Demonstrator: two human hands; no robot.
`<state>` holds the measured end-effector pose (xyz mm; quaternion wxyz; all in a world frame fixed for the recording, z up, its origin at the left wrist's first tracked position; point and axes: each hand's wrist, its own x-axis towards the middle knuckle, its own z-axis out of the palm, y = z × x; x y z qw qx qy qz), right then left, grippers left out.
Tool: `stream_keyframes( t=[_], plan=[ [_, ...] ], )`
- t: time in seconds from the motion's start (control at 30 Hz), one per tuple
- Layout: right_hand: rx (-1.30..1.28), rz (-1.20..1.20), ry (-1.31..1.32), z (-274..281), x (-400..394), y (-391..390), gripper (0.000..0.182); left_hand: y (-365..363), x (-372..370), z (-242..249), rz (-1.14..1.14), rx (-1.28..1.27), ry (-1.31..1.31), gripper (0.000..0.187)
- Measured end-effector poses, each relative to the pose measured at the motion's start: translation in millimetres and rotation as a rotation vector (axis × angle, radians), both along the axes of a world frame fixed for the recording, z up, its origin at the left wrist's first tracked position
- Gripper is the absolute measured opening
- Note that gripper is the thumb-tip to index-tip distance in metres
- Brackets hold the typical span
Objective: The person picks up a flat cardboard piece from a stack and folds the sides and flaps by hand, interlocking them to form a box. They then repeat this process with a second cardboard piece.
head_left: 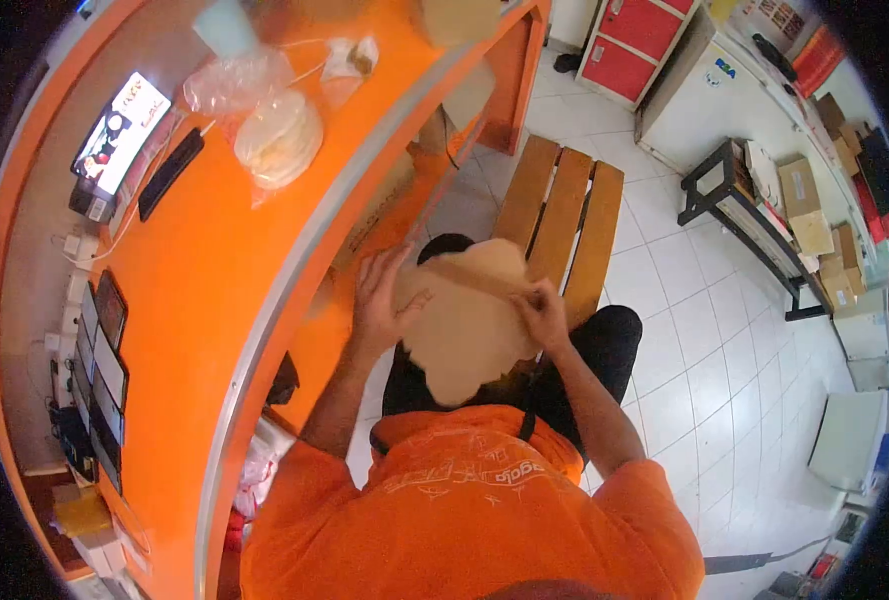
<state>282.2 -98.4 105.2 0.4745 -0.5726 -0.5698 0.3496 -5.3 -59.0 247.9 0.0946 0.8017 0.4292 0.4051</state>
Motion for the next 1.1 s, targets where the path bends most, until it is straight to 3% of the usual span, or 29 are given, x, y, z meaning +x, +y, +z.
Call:
stream_keyframes(
  t=[0.03,0.13,0.2,0.3,0.33,0.37,0.47,0.53,0.6,0.63,0.73,0.77,0.83,0.87,0.93,0.97,1.07,1.1],
  plan=[
    [-0.021,-0.063,0.094,-16,15,2,0.028,-3,6,10,0.003,-0.017,-0.162,0.029],
    [-0.017,-0.298,0.041,-36,63,6,0.029,-20,24,54,-0.412,-0.263,-0.497,0.025],
    [0.013,-0.37,0.12,-42,86,9,0.02,-28,41,106,-0.776,-0.216,-0.627,0.025],
    [-0.169,-0.412,0.003,-107,128,6,0.043,-47,71,172,-1.356,-0.37,-1.054,0.031],
    [-0.019,-0.426,-0.055,-90,116,0,0.044,-52,81,187,-1.479,-0.386,-1.151,0.031],
    [-0.067,-0.476,-0.068,-89,109,-2,0.043,-57,90,202,-1.61,-0.403,-1.24,0.031],
    [-0.196,-0.585,-0.218,-88,106,0,0.039,-80,128,224,-1.99,-0.322,-1.5,0.029],
    [-0.092,-0.593,-0.135,-80,100,-3,0.032,-77,148,228,-2.172,-0.148,-1.571,0.035],
    [-0.086,-0.598,-0.032,-85,106,-1,0.029,-72,155,230,-2.177,-0.013,-1.581,0.034],
    [-0.222,-0.648,-0.195,-60,98,-2,0.033,-72,155,231,-2.173,0.011,-1.603,0.033],
    [-0.317,-0.614,-0.254,-74,114,0,0.037,-83,138,232,-2.184,-0.212,-1.675,0.031],
    [0.032,-0.749,-0.401,-93,108,2,0.04,-83,126,230,-2.238,-0.325,-1.627,0.03],
    [0.133,-0.71,-0.418,-102,118,2,0.039,-75,124,229,-2.23,-0.224,-1.592,0.027],
    [0.18,-0.691,-0.427,-97,118,-1,0.038,-67,132,230,-2.154,-0.016,-1.61,0.026],
    [0.168,-0.673,-0.445,-97,121,-1,0.035,-67,135,230,-2.028,0.112,-1.692,0.024],
    [0.164,-0.662,-0.452,-95,121,2,0.033,-76,134,228,-1.98,0.041,-1.761,0.024],
    [-0.102,-0.592,-0.157,-81,122,-2,0.027,-107,132,220,-1.819,-0.165,-1.956,0.023],
    [-0.017,-0.591,-0.17,-73,118,-3,0.026,-107,131,220,-1.807,-0.192,-1.981,0.024]
  ],
)
